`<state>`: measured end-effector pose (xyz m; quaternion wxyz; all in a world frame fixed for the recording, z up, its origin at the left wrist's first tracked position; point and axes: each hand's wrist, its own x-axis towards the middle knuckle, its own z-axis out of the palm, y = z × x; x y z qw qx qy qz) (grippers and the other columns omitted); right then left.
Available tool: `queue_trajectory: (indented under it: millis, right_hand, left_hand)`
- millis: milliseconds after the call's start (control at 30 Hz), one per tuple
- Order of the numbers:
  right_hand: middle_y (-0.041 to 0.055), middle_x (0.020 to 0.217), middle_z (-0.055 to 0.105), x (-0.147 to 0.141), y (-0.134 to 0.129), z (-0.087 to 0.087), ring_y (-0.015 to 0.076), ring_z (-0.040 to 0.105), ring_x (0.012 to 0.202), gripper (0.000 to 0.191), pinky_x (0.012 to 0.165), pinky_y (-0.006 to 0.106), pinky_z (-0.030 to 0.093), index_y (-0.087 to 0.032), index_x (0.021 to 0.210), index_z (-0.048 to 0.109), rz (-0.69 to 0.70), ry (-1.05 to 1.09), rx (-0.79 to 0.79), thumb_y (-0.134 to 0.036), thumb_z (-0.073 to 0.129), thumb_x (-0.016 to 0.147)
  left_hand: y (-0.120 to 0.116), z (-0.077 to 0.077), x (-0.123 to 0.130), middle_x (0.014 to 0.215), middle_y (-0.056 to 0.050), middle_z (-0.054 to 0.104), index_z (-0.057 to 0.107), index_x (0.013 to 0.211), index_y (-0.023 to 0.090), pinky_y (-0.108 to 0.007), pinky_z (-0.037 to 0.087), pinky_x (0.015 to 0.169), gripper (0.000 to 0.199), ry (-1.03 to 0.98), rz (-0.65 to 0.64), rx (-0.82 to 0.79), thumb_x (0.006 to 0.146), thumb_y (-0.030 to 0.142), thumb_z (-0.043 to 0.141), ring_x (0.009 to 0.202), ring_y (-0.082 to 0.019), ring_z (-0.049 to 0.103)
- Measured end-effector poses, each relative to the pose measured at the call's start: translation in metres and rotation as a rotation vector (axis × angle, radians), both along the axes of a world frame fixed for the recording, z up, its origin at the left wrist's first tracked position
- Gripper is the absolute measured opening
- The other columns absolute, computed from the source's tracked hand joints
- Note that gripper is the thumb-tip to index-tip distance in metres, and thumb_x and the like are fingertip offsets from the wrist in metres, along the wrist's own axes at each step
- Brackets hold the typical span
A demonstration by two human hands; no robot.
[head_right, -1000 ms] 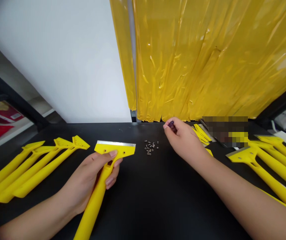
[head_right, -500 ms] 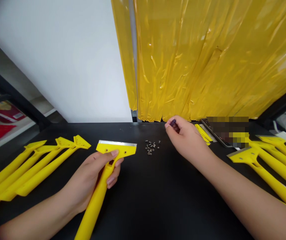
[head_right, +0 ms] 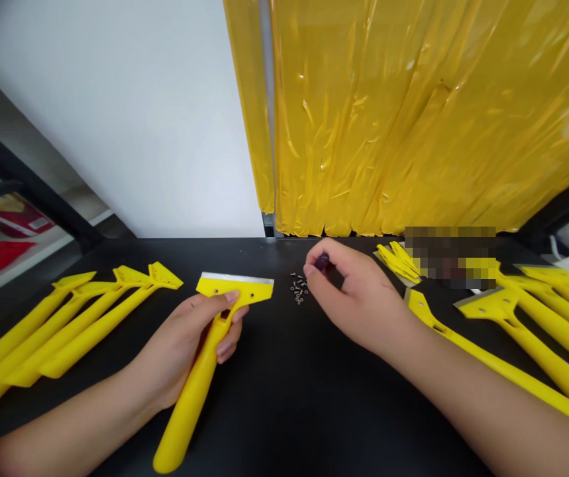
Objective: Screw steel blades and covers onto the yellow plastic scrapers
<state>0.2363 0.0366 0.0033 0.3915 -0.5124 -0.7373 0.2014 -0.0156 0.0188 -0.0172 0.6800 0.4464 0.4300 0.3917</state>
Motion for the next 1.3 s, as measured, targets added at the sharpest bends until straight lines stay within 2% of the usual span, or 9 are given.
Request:
queue_trajectory:
  millis: [200, 1000, 1167, 1300]
  right_hand:
    - [-0.002, 0.08, 0.059, -0.007, -0.002, -0.007, 0.0164, 0.055, 0.073, 0.009, 0.065, 0.03, 0.044, -0.026, 0.092, 0.061, 0.085, -0.023, -0.093, -0.028, 0.058, 0.1]
    - [-0.0024, 0.081, 0.06, -0.007, -0.002, -0.007, 0.0165, 0.055, 0.073, 0.008, 0.066, 0.031, 0.044, -0.027, 0.093, 0.059, 0.116, -0.085, -0.072, -0.028, 0.057, 0.101]
    - [-0.0022, 0.08, 0.061, -0.005, -0.006, -0.002, 0.0171, 0.056, 0.073, 0.009, 0.066, 0.031, 0.044, -0.028, 0.091, 0.06, 0.089, -0.047, -0.005, -0.026, 0.058, 0.1]
    - [-0.0008, 0.082, 0.061, -0.001, -0.018, 0.007, 0.0197, 0.055, 0.073, 0.01, 0.066, 0.035, 0.043, -0.031, 0.091, 0.063, -0.008, 0.099, 0.104, -0.031, 0.062, 0.101]
  left_hand:
    - [0.0, 0.0, 0.0, 0.048, 0.002, 0.05, 0.06, 0.072, 0.019, -0.025, 0.037, 0.052, 0.038, 0.0, 0.003, -0.015, 0.1, 0.045, 0.059, 0.047, -0.013, 0.045]
    - [0.001, -0.001, 0.001, 0.048, 0.001, 0.051, 0.06, 0.071, 0.019, -0.025, 0.036, 0.052, 0.039, 0.025, 0.027, -0.021, 0.099, 0.047, 0.06, 0.047, -0.014, 0.046]
    - [0.001, -0.002, 0.0, 0.048, 0.0, 0.052, 0.06, 0.071, 0.02, -0.027, 0.038, 0.056, 0.039, 0.047, 0.04, -0.017, 0.099, 0.048, 0.06, 0.049, -0.015, 0.047]
    - [0.0, -0.001, 0.001, 0.047, 0.0, 0.052, 0.06, 0.07, 0.02, -0.027, 0.038, 0.058, 0.04, 0.067, 0.036, -0.015, 0.099, 0.048, 0.059, 0.05, -0.015, 0.046]
